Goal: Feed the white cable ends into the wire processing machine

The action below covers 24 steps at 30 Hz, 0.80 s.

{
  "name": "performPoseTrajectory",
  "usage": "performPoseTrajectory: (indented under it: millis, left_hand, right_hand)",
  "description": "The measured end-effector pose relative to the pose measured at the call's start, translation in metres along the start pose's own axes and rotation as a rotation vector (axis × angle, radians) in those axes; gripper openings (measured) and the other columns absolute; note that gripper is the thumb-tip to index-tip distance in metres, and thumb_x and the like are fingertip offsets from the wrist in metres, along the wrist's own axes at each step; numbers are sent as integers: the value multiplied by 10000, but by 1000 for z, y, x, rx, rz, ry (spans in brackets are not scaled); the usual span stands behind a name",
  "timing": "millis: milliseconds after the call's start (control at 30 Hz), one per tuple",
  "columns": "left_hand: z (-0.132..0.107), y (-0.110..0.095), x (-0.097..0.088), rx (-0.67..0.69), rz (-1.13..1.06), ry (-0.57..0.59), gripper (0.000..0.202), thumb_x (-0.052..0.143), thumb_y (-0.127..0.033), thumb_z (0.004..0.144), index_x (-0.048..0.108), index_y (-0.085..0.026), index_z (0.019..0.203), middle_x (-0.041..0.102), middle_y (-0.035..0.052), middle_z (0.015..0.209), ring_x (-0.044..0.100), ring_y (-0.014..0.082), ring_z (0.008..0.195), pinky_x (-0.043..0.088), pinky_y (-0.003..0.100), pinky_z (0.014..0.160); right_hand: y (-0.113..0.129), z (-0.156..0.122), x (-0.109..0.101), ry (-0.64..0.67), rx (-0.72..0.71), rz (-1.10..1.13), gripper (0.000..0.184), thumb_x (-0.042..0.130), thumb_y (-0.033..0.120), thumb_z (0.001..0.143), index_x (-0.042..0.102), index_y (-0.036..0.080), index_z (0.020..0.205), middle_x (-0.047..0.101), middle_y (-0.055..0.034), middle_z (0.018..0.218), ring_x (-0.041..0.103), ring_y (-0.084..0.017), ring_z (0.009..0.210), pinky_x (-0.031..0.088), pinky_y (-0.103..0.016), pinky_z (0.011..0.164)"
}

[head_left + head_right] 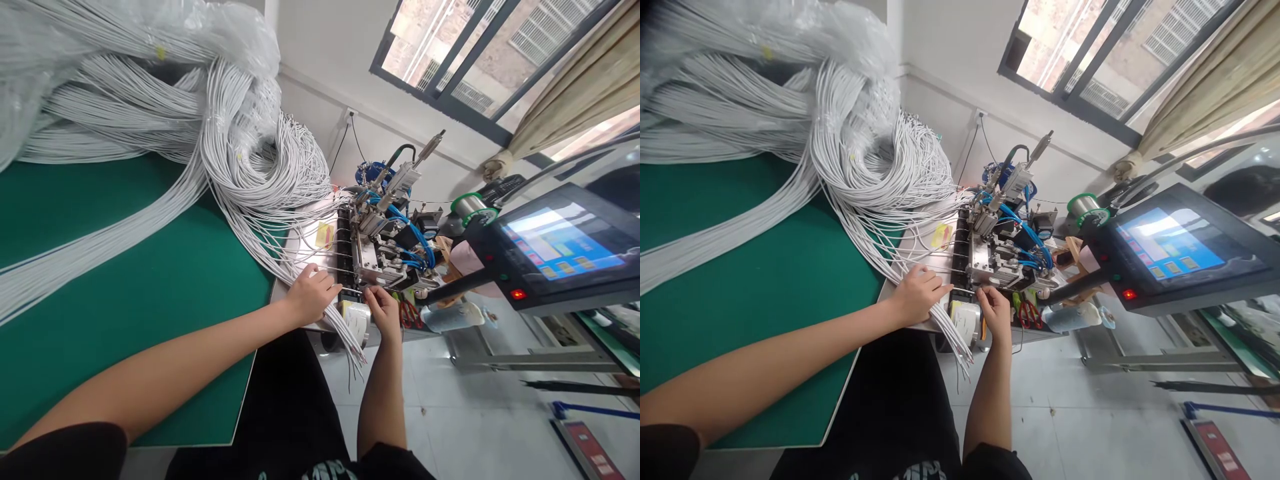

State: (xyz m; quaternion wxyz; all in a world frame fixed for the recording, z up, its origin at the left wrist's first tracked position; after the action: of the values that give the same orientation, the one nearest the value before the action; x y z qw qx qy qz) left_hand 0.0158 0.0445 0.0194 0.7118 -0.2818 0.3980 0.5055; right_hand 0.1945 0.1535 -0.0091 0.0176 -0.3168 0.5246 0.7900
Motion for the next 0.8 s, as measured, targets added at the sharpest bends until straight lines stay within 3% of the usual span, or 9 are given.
performPoseTrajectory:
  millis: [167,367,500,667,800]
  left_hand:
    - [-1,2,3,-32,0,25,395,606,-164,682,655,-168,1074,640,74,866,539,237,866,283,430,908]
    - [-1,1,3,-30,9,-23,330,597,-165,707,672,-174,1029,643,74,842,541,237,862,287,441,908]
    - [-3,2,2,-19,2,-36,333,602,-162,674,679,-175,998,654,75,849,548,248,877,276,474,947]
    - [-5,4,1,-33,-23,-7,360,604,-157,657,681,-180,1008,677,74,970,561,259,965,247,512,1003]
    - [-5,4,0,-47,-23,20,368,619,-168,656,688,-182,1017,681,82,1092,562,278,1035,237,546,1030]
  right_hand:
    - [-8,3,8,6,49,111,331,554,437,858,490,190,647,428,28,602,384,-123,588,312,-244,561]
    - [-22,-1,25,-53,324,457,364,659,494,714,465,198,627,374,56,552,311,-95,499,266,-225,478]
    - [-26,-6,28,-98,358,489,399,678,535,689,474,198,626,396,54,540,327,-97,491,278,-228,476]
    - [-22,-19,7,-192,278,278,382,658,530,767,570,171,670,487,18,601,404,-121,567,322,-237,529]
    - [-3,-36,-19,-261,231,159,365,613,515,827,610,167,717,521,-2,631,433,-130,594,343,-241,547]
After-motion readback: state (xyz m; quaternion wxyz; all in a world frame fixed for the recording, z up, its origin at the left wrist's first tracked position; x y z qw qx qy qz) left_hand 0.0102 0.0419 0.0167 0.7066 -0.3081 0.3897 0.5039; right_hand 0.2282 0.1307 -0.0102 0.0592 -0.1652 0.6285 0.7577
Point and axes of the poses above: each hand's wrist, its own z-axis towards the middle knuckle, its own x-axis out of the palm, y = z × x, the point moved 5 cm from there along z, towards the middle knuckle
